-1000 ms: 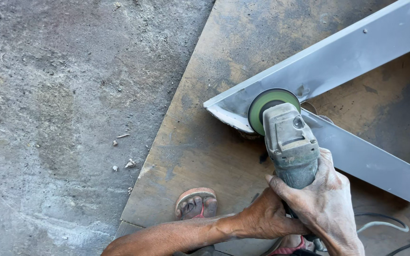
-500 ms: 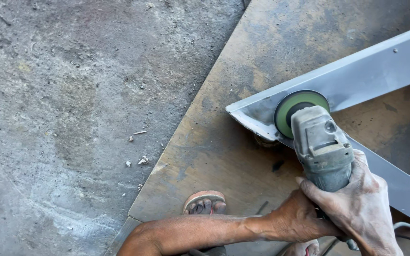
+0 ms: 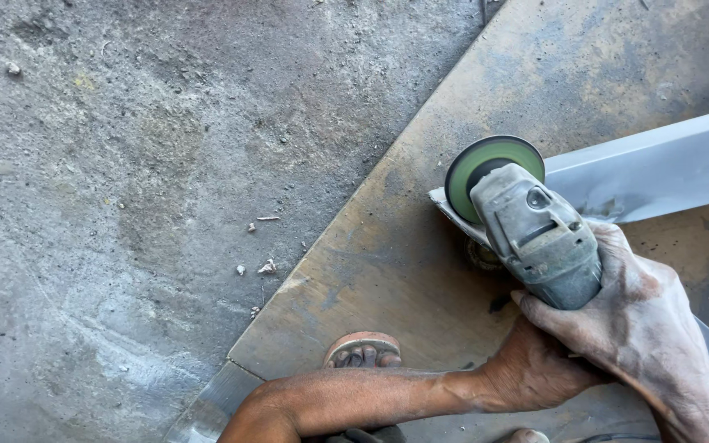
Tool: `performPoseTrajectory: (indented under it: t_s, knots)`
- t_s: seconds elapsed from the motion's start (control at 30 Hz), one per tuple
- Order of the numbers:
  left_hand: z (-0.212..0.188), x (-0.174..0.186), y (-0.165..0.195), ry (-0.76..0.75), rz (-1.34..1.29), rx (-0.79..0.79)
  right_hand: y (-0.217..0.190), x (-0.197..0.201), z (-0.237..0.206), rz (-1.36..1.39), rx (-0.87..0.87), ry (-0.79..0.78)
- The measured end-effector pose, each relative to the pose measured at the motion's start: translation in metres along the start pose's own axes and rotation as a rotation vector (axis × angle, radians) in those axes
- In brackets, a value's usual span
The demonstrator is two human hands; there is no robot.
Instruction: The person uses an angle grinder to grind weld seams and smooth the joints of a gray metal frame lying on the workshop floor. They work along different welds around the frame, repositioning the grinder and producing sparks as they grind each joint.
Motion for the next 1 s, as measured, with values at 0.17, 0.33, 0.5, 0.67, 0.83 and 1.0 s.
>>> performPoseTrajectory:
  t_s: [0.17,0.33,0.5,0.67,0.83,1.0]
  knots:
    - [0.007,0.004,0.006,0.085,0.017,-0.050,-0.023,0.011,0.006,0.002,0.192,0.044]
    - [0.004,-0.008,-0.004,0.055,-0.020,-0.045,-0.017,0.016,0.004,-0.047,0.182,0.046]
    - [0.003,-0.013,-0.006,0.048,-0.028,-0.055,-0.012,0.017,0.005,-0.086,0.099,0.003]
    - [0.010,-0.005,0.010,0.085,-0.042,-0.070,-0.028,0.015,0.012,-0.076,0.154,0.000]
    - [0.011,-0.006,0.013,0.086,-0.124,-0.004,-0.021,0.014,0.012,-0.082,0.153,0.005]
    - [0.001,-0.023,0.002,-0.010,-0.076,0.010,-0.006,0.022,-0.005,-0.101,0.232,0.133]
Point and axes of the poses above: each hand's wrist, its own z-axis towards the middle knuckle, its own x-axis out of the back of the hand, y = z × x, the point moved 9 cm from there along z, towards the middle knuckle, and after that the axes turned 6 degrees about y, right-handed, at the moved point
